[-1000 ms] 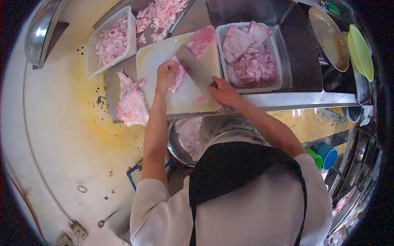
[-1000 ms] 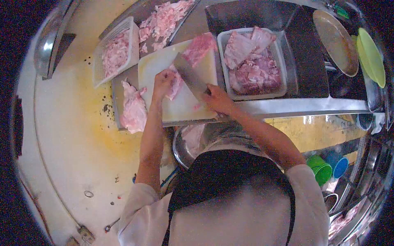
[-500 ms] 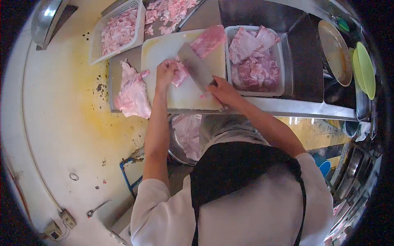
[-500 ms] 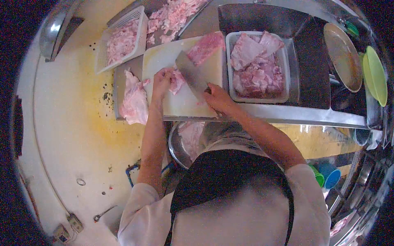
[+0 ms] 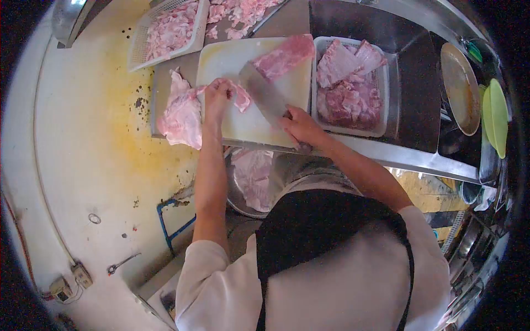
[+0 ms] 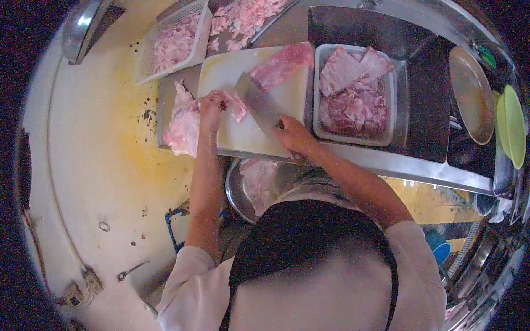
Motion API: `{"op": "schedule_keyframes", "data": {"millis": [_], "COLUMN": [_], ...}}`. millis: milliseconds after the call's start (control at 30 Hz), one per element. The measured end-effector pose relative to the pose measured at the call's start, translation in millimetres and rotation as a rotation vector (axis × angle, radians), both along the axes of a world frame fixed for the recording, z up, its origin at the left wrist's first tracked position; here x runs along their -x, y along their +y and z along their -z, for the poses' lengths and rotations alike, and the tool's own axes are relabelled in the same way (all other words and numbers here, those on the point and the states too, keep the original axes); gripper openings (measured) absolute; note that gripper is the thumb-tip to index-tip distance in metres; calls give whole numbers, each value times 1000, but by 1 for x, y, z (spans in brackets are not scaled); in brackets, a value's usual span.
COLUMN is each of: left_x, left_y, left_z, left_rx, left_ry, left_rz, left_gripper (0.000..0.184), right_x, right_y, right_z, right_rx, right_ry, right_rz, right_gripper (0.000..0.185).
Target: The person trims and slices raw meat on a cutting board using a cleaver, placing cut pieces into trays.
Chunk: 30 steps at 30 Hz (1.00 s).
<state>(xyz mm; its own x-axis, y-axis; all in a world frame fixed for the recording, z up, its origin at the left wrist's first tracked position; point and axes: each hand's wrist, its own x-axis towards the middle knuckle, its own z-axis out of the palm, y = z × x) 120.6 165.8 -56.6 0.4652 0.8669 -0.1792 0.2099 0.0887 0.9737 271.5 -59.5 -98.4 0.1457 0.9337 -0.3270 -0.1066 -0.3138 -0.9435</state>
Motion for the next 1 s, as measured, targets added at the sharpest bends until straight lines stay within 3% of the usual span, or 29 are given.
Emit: {"op": "schedule_keyframes", "data": {"millis": [100, 200, 300, 400, 500, 600, 700, 800, 900, 1000], "left_x": [3, 11, 29, 31, 35, 54, 106, 122, 87, 51], "left_y": [-5, -7, -5, -9, -9, -11, 5, -10, -26, -45], "left_z": [-2, -19, -20, -21, -17, -28, 1, 42, 43, 12], "left_rx": [-28, -5, -30, 26, 10, 62, 33, -305, -494, -629], "left_ry": [-68, -111, -117, -152, -130, -204, 122, 232, 376, 498], "left_rz": [12, -163, -178, -177, -197, -221, -212, 32, 72, 164], "left_gripper": [9, 6, 4, 5, 6, 8, 10, 14, 15, 16], "right_x": [8, 9, -2, 3, 18, 23, 11, 10, 14, 23], "right_y": [-5, -45, -52, -23, -6, -40, -57, -51, -40, -20], "right_z": [2, -28, -63, -30, -17, -26, -43, -72, -55, -40], "right_rx": [59, 214, 271, 95, 104, 67, 194, 132, -135, 15], "right_ry": [53, 99, 55, 74, 44, -135, -26, -312, -504, -598], "right_rz": [-32, -122, -121, -95, -61, -152, -273, -177, -129, -243], "right_gripper": [44, 32, 38, 41, 42, 44, 48, 47, 44, 41]}}
